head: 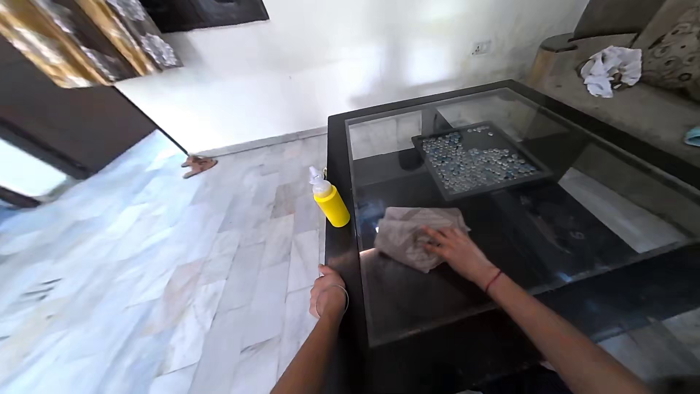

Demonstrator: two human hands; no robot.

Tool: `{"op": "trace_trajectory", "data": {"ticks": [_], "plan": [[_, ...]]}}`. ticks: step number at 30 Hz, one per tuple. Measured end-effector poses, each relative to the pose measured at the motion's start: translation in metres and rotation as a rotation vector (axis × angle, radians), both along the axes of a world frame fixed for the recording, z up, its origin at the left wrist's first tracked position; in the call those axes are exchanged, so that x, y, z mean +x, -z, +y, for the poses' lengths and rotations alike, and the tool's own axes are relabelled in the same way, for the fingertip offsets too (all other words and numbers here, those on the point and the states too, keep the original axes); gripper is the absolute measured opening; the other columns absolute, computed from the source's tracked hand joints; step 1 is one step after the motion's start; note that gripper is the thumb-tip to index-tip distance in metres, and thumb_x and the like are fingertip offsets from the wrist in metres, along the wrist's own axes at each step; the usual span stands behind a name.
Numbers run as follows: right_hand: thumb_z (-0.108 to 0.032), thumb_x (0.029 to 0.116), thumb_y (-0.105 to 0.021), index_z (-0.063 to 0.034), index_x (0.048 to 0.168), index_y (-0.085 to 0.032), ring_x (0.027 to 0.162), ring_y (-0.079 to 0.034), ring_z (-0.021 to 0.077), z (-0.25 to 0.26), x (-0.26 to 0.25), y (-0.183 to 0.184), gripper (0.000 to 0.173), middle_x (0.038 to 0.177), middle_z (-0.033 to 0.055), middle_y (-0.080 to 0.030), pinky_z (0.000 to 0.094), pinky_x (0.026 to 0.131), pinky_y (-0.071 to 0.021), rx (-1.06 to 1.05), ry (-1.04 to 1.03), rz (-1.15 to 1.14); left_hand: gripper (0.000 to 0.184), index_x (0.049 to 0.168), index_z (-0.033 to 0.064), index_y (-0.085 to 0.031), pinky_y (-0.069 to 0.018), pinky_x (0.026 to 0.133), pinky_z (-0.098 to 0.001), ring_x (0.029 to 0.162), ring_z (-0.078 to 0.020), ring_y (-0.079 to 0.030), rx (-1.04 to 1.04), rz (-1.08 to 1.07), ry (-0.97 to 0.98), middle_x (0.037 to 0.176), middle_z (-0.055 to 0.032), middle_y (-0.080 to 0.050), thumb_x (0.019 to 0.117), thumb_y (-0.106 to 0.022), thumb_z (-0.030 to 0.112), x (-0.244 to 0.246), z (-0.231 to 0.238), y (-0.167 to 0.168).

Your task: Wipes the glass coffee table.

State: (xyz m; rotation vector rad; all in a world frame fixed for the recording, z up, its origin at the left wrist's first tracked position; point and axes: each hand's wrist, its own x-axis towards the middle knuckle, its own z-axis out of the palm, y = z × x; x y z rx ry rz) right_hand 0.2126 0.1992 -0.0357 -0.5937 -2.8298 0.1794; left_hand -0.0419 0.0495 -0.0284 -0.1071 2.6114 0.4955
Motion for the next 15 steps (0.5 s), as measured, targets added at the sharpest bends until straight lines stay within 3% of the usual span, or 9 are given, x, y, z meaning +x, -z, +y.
{"op": "trace_trajectory", "data": {"ticks": [3, 9, 12, 15], "plan": [[0.015, 0.0888, -0.063, -0.0108, 0.12, -0.077, 0.125, -0.06, 0.042, 0.039, 0.049, -0.003, 0.042, 0.15, 0.0129, -0.057, 0.0591, 0.098, -0.0478, 0.048, 0.243, -0.048, 0.081, 0.133, 0.001, -0.064, -0.0488, 0.103, -0.0578, 0.134, -0.0364, -0.059, 0.001, 0.002, -0.006, 0.139, -0.0219, -0.063, 0.1106, -0.006, 0.053, -0.001, 0.001, 0.001], [0.007, 0.0941, -0.064, -0.0081, 0.119, -0.076, 0.131, -0.05, 0.0521, 0.063, 0.148, -0.009, 0.031, 0.147, 0.0251, -0.054, 0.068, 0.102, -0.04, -0.039, 0.938, -0.13, 0.082, 0.133, 0.0005, -0.064, -0.0486, 0.104, -0.058, 0.133, -0.0364, -0.059, 0.016, -0.005, -0.002, 0.139, -0.0225, -0.063, 0.1103, -0.005, 0.053, 0.001, -0.001, 0.0], [0.001, 0.0967, -0.063, -0.0016, 0.117, -0.074, 0.132, -0.046, 0.0566, 0.061, 0.163, -0.016, 0.024, 0.144, 0.0317, -0.053, 0.0704, 0.103, -0.0378, -0.159, 1.183, -0.062, 0.082, 0.131, 0.0004, -0.065, -0.0493, 0.103, -0.0578, 0.132, -0.036, -0.06, 0.01, -0.004, -0.004, 0.137, -0.022, -0.064, 0.1104, -0.005, 0.053, 0.001, -0.001, -0.001], [-0.005, 0.0981, -0.064, -0.001, 0.124, -0.072, 0.134, -0.045, 0.0556, 0.06, 0.147, -0.025, 0.027, 0.142, 0.0337, -0.052, 0.0684, 0.104, -0.0397, -0.293, 1.252, -0.024, 0.082, 0.13, 0.0003, -0.065, -0.0499, 0.102, -0.0574, 0.132, -0.0359, -0.061, 0.001, -0.008, 0.0, 0.137, -0.0217, -0.065, 0.1106, -0.005, 0.052, 0.001, 0.0, -0.001]]}}
